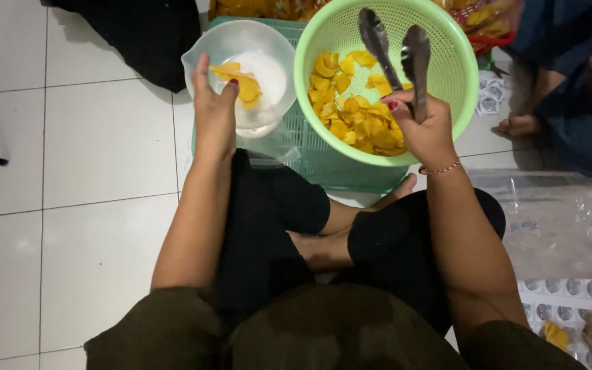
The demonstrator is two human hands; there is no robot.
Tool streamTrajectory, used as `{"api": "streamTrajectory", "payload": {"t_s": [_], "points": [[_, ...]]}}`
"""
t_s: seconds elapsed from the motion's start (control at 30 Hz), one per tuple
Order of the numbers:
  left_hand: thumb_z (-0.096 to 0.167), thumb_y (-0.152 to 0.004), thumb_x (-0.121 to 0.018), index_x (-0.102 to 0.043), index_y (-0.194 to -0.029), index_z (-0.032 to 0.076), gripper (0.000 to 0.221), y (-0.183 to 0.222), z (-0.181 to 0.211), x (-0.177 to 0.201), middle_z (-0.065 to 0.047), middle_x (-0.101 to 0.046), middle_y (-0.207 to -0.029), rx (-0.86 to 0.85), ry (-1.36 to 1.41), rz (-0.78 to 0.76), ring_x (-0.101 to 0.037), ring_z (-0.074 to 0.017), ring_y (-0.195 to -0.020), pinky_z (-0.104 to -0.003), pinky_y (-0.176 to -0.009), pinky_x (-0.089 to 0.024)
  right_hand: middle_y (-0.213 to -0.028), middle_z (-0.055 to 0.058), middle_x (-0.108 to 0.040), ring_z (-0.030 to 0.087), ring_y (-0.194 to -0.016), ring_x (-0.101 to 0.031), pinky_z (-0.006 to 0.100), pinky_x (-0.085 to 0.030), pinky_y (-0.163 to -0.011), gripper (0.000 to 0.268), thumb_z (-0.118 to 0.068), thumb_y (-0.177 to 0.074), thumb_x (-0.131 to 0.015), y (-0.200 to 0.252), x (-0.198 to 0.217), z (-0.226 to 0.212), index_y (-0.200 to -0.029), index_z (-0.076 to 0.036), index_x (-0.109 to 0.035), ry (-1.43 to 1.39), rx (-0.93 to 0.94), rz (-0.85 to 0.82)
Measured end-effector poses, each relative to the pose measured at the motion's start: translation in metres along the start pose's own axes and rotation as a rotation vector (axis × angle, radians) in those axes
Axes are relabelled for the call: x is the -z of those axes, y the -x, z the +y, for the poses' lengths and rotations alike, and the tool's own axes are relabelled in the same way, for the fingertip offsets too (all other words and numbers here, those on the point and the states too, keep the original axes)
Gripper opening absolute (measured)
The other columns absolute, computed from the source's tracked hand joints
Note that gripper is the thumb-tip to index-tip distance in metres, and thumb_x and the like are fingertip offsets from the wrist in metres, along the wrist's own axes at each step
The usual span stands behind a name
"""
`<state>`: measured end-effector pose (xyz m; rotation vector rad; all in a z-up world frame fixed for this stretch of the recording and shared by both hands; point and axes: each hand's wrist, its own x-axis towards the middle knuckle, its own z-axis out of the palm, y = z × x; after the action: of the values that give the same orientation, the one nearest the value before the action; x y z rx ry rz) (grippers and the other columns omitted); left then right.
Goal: Packing yellow chips from a bowl into small plastic bags using tongs
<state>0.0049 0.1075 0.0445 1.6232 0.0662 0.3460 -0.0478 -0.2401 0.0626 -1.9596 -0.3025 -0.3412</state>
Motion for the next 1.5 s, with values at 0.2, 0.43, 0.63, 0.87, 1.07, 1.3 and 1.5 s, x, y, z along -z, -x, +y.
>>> {"api": "streamTrajectory", "payload": {"t_s": [0.2,0.43,0.63,0.87,1.07,1.3,1.5], "points": [[-0.008,-0.09,-0.067,-0.045,-0.143,0.001,0.058,0.054,0.056,0.015,-0.023,-0.054,-0.141,-0.396,-0.206,-0.196,-0.054,-0.0382,-0.135,-0.049,-0.119,-0.045,-0.099,0.006,-0.069,0.009,-0.074,-0.05,0.021,-0.041,-0.068,0.013,0.009,-0.103,-0.064,-0.003,0.007,0.003,-0.11,0.002,-0.073,-0.025,-0.005,0.027],[0.035,-0.066,-0.094,-0.07,-0.108,0.015,0.052,0.058,0.012,0.018,-0.006,-0.058,-0.14,-0.45,-1.022,-0.264,-0.061,-0.0377,-0.118,-0.064,-0.098,-0.042,-0.071,0.001,-0.059,0.009,-0.063,-0.048,0.023,-0.043,-0.065,0.023,-0.026,-0.117,-0.059,-0.008,0.03,0.062,-0.114,-0.011,-0.077,0.096,-0.222,-0.01],[0.014,-0.078,-0.081,-0.063,-0.075,0.016,0.018,0.036,0.018,0.003,0.0,-0.071,-0.113,-0.575,-0.786,-0.003,-0.071,-0.031,-0.093,-0.042,-0.077,-0.054,-0.07,0.005,-0.06,0.013,-0.064,-0.055,0.027,-0.048,-0.067,0.045,-0.038,-0.121,-0.041,-0.011,0.026,0.07,-0.111,-0.014,-0.077,0.125,-0.343,-0.064],[0.015,-0.078,-0.079,-0.061,-0.087,0.016,0.021,0.039,0.031,-0.009,-0.002,-0.066,-0.117,-0.477,-0.676,-0.005,-0.067,-0.034,-0.102,-0.048,-0.088,-0.052,-0.076,0.01,-0.066,0.021,-0.071,-0.062,0.038,-0.051,-0.07,0.026,-0.033,-0.112,-0.059,-0.015,0.02,0.059,-0.125,-0.016,-0.073,0.304,-0.379,-0.086],[0.005,-0.075,-0.076,-0.064,-0.1,0.011,0.029,0.055,0.027,-0.003,-0.011,-0.06,-0.123,-0.377,-0.7,-0.161,-0.063,-0.0394,-0.102,-0.053,-0.081,-0.053,-0.099,0.029,-0.071,0.05,-0.099,-0.068,0.059,-0.053,-0.085,0.059,-0.035,-0.093,-0.08,-0.014,0.008,0.029,-0.143,-0.011,-0.061,0.626,-0.256,-0.171],[0.005,-0.074,-0.083,-0.067,-0.107,0.013,0.038,0.077,0.04,0.02,-0.01,-0.059,-0.122,-0.409,-0.676,-0.171,-0.061,-0.0364,-0.097,-0.05,-0.081,-0.051,-0.088,0.009,-0.069,0.037,-0.084,-0.073,0.051,-0.06,-0.074,0.042,-0.036,-0.092,-0.078,-0.03,-0.01,0.029,-0.131,-0.02,-0.073,1.046,0.014,-0.218],[0.004,-0.08,-0.08,-0.068,-0.103,0.011,0.026,0.095,0.046,0.034,-0.01,-0.062,-0.117,-0.338,-0.525,-0.142,-0.063,-0.0384,-0.104,-0.048,-0.089,-0.052,-0.093,0.008,-0.071,0.034,-0.086,-0.074,0.05,-0.06,-0.073,0.042,-0.036,-0.089,-0.078,-0.04,-0.049,0.025,-0.128,-0.019,-0.073,1.204,0.049,-0.192]]}}
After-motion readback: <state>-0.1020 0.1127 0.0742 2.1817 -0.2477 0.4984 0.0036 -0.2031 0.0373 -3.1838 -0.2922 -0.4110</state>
